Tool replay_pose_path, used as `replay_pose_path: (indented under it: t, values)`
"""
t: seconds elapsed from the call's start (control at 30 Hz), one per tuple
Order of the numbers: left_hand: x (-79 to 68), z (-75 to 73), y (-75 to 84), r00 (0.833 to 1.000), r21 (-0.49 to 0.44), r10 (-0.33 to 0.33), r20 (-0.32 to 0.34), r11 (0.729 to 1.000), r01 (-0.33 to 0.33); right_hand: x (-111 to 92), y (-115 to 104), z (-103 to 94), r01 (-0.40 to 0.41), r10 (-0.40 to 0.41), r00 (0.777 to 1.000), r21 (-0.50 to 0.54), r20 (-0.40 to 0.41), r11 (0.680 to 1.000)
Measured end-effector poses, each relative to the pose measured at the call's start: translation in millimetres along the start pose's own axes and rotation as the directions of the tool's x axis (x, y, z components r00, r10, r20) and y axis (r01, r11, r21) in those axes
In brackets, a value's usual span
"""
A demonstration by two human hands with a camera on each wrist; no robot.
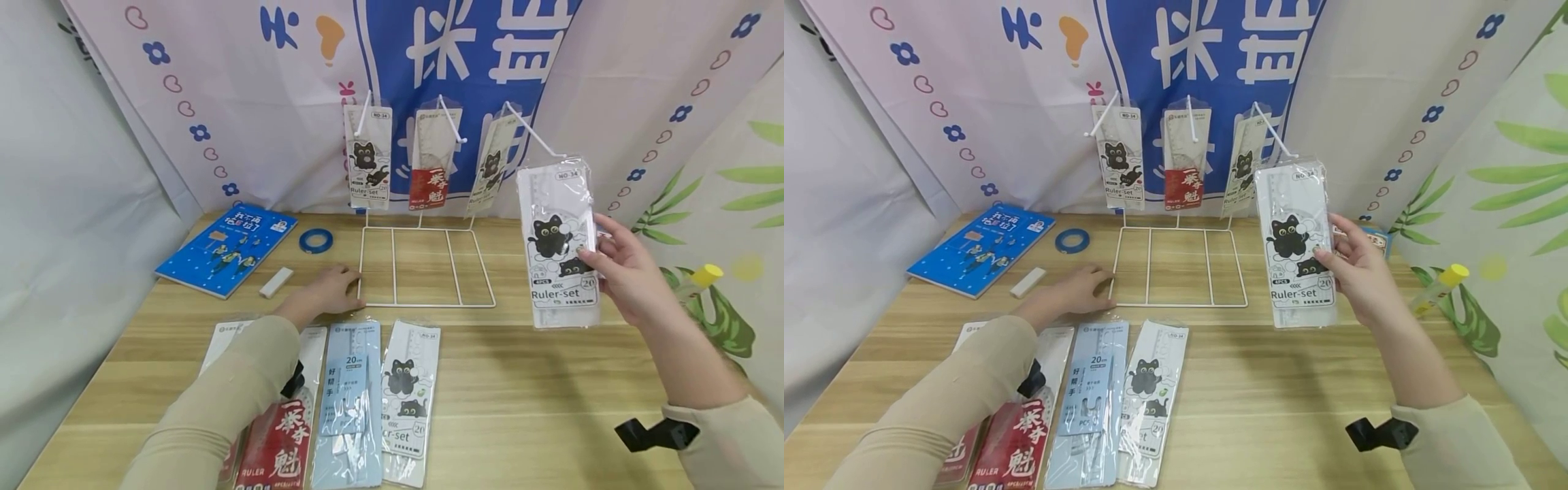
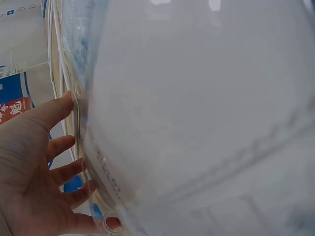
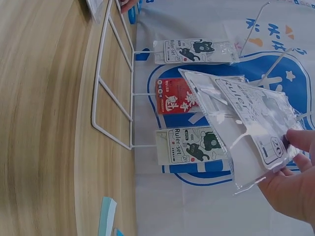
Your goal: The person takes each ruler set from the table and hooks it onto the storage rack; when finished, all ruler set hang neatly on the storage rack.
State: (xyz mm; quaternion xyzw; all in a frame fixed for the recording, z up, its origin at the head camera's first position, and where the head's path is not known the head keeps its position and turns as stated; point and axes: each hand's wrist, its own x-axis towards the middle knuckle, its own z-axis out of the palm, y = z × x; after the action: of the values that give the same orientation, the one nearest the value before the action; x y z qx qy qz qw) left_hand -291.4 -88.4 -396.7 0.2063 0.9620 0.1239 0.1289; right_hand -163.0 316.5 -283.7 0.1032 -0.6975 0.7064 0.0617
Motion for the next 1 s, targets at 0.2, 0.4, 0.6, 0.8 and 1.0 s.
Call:
replay_pose_path:
  t: [0.2,0.4,0.6,0.8,1.0]
  values:
    - [-1.4,-1.1,0.5,1.0,-0.007,0.0,-0.002,1.0,0.0,14,-1,6.7,-0.046,0.035,0.996,-0.131,-0.086,0.99]
    - [-0.8,-0.4,-0.6,1.0,0.001,0.001,-0.004,1.0,-0.001,33,2,12.8,-0.123,0.089,0.985,-0.238,-0.148,0.964]
    - [-0.6,0.8,-0.1,1.0,0.002,-0.005,0.002,1.0,0.005,55,11,17.0,-0.162,0.114,0.979,-0.305,-0.171,0.939]
    - [-2.5,-0.4,1.4,1.0,-0.01,-0.01,0.002,1.0,0.01,80,17,22.1,-0.211,0.152,0.966,-0.304,-0.207,0.929]
    - [-1.5,0.6,1.7,1.0,-0.006,-0.019,-0.004,1.0,0.019,104,25,25.9,-0.241,0.176,0.955,-0.275,-0.24,0.931]
